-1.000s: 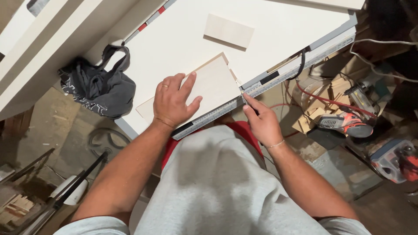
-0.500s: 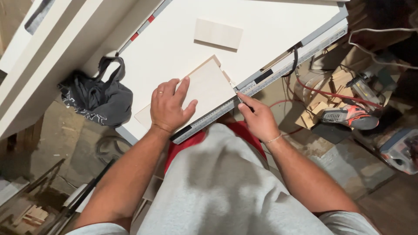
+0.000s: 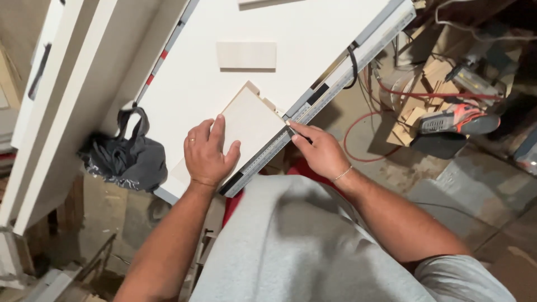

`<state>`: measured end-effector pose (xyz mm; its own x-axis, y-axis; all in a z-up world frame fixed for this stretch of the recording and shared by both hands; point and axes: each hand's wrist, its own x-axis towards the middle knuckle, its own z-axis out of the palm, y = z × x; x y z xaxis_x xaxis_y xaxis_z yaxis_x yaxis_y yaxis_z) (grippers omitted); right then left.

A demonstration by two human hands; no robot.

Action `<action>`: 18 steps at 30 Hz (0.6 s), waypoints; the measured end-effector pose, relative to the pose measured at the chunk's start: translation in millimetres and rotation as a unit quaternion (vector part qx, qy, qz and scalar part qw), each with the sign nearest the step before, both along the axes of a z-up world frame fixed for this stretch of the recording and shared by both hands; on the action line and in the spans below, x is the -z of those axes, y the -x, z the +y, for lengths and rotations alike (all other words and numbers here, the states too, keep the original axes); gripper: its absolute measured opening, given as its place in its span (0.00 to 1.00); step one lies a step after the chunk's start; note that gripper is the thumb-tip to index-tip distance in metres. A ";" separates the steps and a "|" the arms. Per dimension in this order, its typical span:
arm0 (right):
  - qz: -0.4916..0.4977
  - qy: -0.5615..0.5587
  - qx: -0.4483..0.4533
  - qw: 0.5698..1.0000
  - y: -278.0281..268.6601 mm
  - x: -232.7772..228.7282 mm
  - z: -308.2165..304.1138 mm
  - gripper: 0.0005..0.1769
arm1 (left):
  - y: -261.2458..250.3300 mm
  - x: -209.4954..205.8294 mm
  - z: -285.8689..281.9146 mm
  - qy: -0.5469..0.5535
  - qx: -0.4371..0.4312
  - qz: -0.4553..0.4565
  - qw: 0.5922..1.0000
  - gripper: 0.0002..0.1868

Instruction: Measuring, marking, and scoring wooden boards with a utility knife and ruler on a workbench.

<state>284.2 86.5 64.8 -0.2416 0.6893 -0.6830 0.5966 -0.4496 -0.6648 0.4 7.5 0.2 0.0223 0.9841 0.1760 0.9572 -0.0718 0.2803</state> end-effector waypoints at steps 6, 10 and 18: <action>0.015 -0.006 0.006 1.000 1.0 7.8 -1.4 0.22 | 0.5 -2.2 1.2 -0.007 0.012 -0.003 1.000 0.35; 0.026 -0.008 0.024 0.999 -4.9 4.3 -5.1 0.22 | -0.3 -3.2 2.5 -0.005 0.023 -0.008 1.000 0.35; 0.026 -0.015 0.024 0.999 -4.4 18.7 -6.1 0.22 | 0.4 2.5 1.4 -0.020 0.023 -0.001 1.000 0.36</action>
